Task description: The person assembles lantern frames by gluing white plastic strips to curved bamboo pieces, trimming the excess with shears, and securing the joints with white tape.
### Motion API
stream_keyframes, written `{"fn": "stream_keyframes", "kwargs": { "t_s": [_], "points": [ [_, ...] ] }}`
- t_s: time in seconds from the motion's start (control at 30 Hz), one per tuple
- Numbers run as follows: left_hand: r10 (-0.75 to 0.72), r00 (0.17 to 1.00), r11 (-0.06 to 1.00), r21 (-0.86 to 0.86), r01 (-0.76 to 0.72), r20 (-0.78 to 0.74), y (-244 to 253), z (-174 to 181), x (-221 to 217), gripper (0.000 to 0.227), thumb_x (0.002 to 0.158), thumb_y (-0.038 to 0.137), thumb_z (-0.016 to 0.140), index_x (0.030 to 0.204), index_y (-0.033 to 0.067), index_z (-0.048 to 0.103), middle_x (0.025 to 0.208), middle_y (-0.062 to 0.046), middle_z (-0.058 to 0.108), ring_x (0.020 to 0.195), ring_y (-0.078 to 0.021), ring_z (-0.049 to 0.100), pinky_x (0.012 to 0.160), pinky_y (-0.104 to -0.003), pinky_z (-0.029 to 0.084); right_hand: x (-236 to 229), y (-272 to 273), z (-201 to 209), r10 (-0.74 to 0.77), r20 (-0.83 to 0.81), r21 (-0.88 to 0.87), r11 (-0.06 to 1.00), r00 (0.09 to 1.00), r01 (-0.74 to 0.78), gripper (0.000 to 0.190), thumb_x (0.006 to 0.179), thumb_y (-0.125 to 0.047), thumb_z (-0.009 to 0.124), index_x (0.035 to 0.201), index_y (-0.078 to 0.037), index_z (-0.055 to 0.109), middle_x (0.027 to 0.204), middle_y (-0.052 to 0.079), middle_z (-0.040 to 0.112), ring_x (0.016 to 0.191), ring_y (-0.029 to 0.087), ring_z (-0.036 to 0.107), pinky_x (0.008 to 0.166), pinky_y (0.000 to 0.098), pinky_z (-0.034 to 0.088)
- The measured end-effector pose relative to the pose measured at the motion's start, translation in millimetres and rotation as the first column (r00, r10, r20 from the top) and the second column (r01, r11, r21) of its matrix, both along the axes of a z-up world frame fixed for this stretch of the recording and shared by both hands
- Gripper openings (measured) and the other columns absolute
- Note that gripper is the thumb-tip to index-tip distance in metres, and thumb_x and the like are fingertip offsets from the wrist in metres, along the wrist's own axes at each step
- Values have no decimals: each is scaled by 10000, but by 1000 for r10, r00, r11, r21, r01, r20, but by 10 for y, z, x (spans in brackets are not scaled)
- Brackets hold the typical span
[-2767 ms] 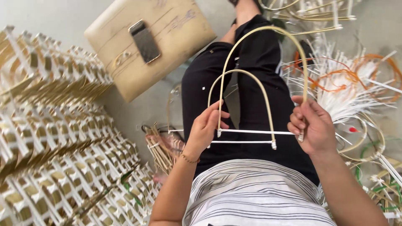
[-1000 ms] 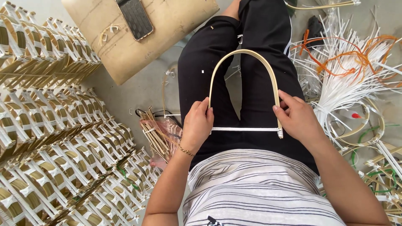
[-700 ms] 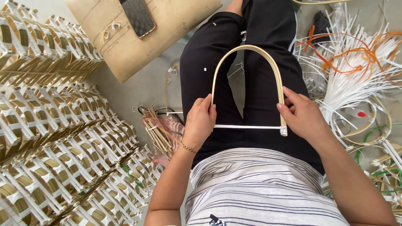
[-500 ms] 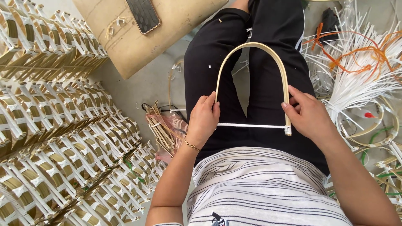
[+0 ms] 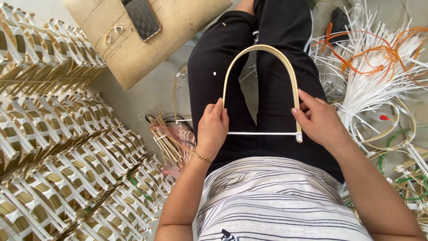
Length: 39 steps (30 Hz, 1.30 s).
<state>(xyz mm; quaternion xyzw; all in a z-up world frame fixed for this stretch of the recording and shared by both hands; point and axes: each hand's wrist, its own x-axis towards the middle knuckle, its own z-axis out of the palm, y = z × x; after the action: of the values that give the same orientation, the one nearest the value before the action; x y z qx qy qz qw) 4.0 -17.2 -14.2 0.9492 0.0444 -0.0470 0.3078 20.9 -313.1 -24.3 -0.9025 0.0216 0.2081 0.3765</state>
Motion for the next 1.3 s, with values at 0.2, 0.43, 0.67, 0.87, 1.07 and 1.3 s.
{"fn": "stream_keyframes", "kwargs": {
  "t_s": [0.2, 0.43, 0.67, 0.87, 1.07, 1.3],
  "points": [
    [6, 998, 1000, -7, -6, 60, -8, -63, -18, 292, 976, 108, 630, 1245, 3, 670, 972, -130, 656, 772, -299, 685, 678, -395, 568, 9, -10, 39, 17, -23, -2, 1000, 1000, -17, 591, 926, -225, 694, 1479, -84, 541, 1036, 155, 706, 747, 230, 724, 740, 357, 570],
    [1, 998, 999, 37, -3, 67, -28, -143, -52, 284, 976, 99, 634, 1237, -9, 664, 956, -124, 645, 744, -278, 680, 645, -379, 565, -5, -14, 68, 13, -60, 31, 999, 998, -11, 637, 913, -229, 700, 1509, -108, 508, 1073, 144, 693, 762, 203, 719, 706, 340, 569],
    [-7, 984, 993, 120, -14, 176, -83, -258, -107, 291, 978, 87, 642, 1249, -18, 659, 929, -115, 624, 716, -258, 662, 603, -358, 558, -144, 65, 114, -90, -19, 162, 983, 996, 92, 694, 895, -186, 734, 1533, -78, 484, 991, 87, 653, 727, 134, 611, 658, 272, 521],
    [-5, 975, 994, 104, -18, 221, -74, -301, -139, 293, 977, 82, 642, 1256, -5, 657, 951, -108, 636, 742, -253, 669, 624, -352, 565, -343, -14, -63, -271, -129, 524, 798, 954, 298, 727, 901, -92, 731, 1550, -19, 413, 1004, 2, 612, 824, 50, 556, 722, 195, 499],
    [54, 984, 998, -40, -48, 171, -5, -153, -141, 299, 968, 67, 647, 1263, 23, 671, 965, -99, 656, 759, -240, 667, 667, -348, 562, -366, 7, -18, -259, -191, 660, 680, 947, 319, 590, 931, -70, 723, 1490, -9, 542, 1069, -7, 600, 923, 54, 580, 847, 214, 513],
    [110, 970, 878, -437, -197, -216, 284, -49, -41, 356, 948, 109, 682, 1299, 48, 669, 949, -51, 680, 806, -132, 667, 764, -278, 572, -372, 93, 143, -256, -143, 733, 622, 956, 276, 576, 946, -30, 703, 1498, -28, 541, 1154, -19, 549, 1027, 67, 602, 927, 231, 521]
  ]
}}
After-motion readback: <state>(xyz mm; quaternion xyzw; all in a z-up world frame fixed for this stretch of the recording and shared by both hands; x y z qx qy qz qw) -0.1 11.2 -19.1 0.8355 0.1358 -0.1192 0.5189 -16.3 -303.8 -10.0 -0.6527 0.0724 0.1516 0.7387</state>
